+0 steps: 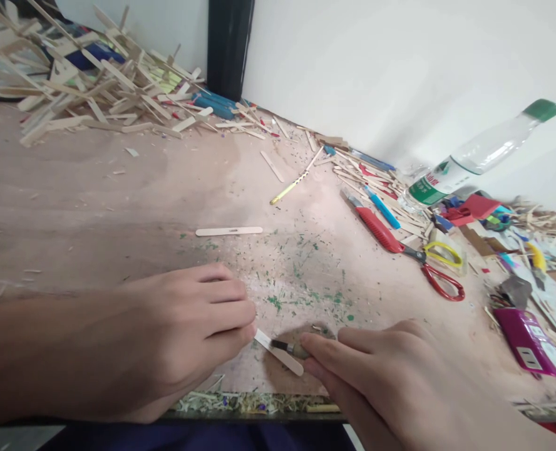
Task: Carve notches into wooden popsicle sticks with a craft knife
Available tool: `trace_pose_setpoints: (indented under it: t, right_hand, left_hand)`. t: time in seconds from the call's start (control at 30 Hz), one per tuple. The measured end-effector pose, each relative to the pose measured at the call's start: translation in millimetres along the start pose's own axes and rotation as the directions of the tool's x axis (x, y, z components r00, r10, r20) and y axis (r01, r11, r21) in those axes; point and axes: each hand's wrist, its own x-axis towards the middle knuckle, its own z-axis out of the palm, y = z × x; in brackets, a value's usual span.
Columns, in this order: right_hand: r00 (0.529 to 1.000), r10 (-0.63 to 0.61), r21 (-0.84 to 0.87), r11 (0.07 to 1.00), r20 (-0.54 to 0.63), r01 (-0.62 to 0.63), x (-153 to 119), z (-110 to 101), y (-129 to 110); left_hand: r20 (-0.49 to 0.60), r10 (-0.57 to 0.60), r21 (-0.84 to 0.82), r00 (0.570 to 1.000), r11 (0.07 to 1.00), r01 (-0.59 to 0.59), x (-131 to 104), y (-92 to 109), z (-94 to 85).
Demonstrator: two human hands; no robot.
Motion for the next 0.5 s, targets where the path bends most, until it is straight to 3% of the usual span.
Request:
trace_pose_setpoints:
  t: [0.23,0.5]
  right_hand:
    - [1.000,-0.003,-0.035,0.999,0.012,0.004,-3.1,2.0,1.1]
    - [0.991,-0.111,-0.378,0.916,0.077,0.131,2.1,7.6,-10.6]
  left_hand:
    - [0.016,-0.003,0.015,1.000,1.000,0.003,-0.2,0.0,-0.4]
    - [0.002,0.030,0.068,1.000,0.997,-0.030,-2.1,1.4,6.1]
